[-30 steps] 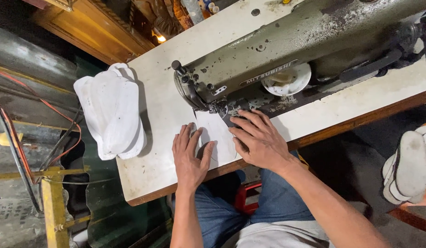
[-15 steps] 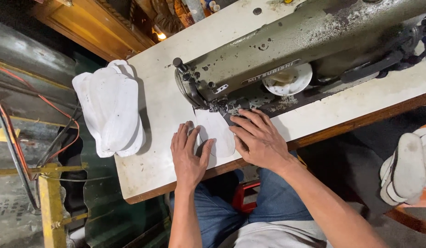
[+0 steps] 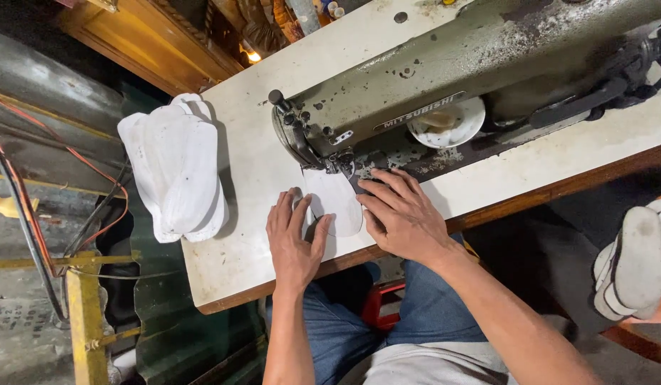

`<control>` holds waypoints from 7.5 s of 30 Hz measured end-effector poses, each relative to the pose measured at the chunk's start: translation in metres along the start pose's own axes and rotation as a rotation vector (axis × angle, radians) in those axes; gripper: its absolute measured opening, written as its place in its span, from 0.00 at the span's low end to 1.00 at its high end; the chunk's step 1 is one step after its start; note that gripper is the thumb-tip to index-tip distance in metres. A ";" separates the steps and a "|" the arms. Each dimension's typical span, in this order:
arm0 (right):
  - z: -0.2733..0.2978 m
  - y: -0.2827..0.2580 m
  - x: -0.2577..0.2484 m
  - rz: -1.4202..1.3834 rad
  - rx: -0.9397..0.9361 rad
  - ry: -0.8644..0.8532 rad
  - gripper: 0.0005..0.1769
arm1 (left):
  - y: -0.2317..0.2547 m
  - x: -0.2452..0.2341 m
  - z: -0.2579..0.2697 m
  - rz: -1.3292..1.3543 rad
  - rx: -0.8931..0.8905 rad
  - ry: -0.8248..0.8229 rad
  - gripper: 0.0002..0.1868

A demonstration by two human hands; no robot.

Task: Stitching shoe insole components together using an industrial sewing machine.

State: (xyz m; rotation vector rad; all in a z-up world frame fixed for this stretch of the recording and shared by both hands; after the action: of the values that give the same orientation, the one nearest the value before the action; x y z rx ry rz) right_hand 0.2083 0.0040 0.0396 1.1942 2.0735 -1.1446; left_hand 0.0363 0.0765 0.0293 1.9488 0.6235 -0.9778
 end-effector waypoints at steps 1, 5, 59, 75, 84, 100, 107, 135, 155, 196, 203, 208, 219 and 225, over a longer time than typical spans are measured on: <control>0.000 0.000 -0.001 -0.001 0.000 0.001 0.13 | -0.001 0.001 0.000 -0.001 0.001 0.000 0.25; -0.001 -0.001 -0.002 -0.012 -0.002 -0.003 0.13 | -0.005 0.002 0.002 -0.037 -0.011 0.027 0.22; -0.006 -0.008 0.020 0.011 0.053 -0.073 0.16 | -0.040 0.008 -0.031 0.320 -0.233 -0.085 0.18; -0.008 -0.008 0.020 0.012 0.068 -0.098 0.18 | -0.049 0.057 -0.080 -0.094 0.192 -0.242 0.26; -0.007 -0.007 0.022 0.011 0.078 -0.120 0.19 | -0.046 0.063 -0.081 -0.186 0.196 -0.244 0.26; -0.007 -0.002 0.008 0.007 0.105 -0.052 0.17 | -0.065 0.068 -0.073 -0.211 0.426 0.057 0.18; 0.003 0.008 0.038 0.014 0.176 -0.295 0.24 | -0.058 0.067 -0.075 -0.296 0.244 -0.181 0.32; 0.004 0.006 0.031 -0.020 0.148 -0.154 0.22 | -0.037 0.033 -0.044 -0.312 0.276 0.050 0.26; -0.004 0.003 0.023 -0.103 0.151 -0.219 0.22 | -0.015 0.006 -0.002 -0.219 0.147 0.093 0.26; -0.002 -0.007 0.013 0.113 0.023 0.041 0.16 | 0.040 -0.028 0.083 -0.264 0.067 0.109 0.21; -0.003 -0.010 0.013 0.104 0.007 0.024 0.16 | 0.041 -0.030 0.089 -0.254 0.078 0.109 0.18; -0.005 -0.016 0.006 0.112 -0.014 0.073 0.15 | 0.047 -0.032 0.090 -0.093 0.133 0.093 0.16; 0.101 -0.012 0.008 0.192 -0.127 0.025 0.25 | 0.059 -0.034 0.078 -0.003 0.308 0.031 0.16; 0.227 0.079 -0.009 -0.070 0.242 0.113 0.29 | 0.035 -0.012 0.096 -0.073 0.444 0.065 0.10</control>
State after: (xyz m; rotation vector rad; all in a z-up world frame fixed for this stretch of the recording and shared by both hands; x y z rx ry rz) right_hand 0.2820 -0.1710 -0.1077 1.3338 2.1205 -1.4240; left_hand 0.0165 -0.0247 0.0233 2.3676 0.5495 -1.1775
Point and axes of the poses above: each hand's wrist, its own z-axis away from the middle knuckle, its own x-axis out of the palm, y = z × x, the point moved 9 cm from there along -z, towards the middle knuckle
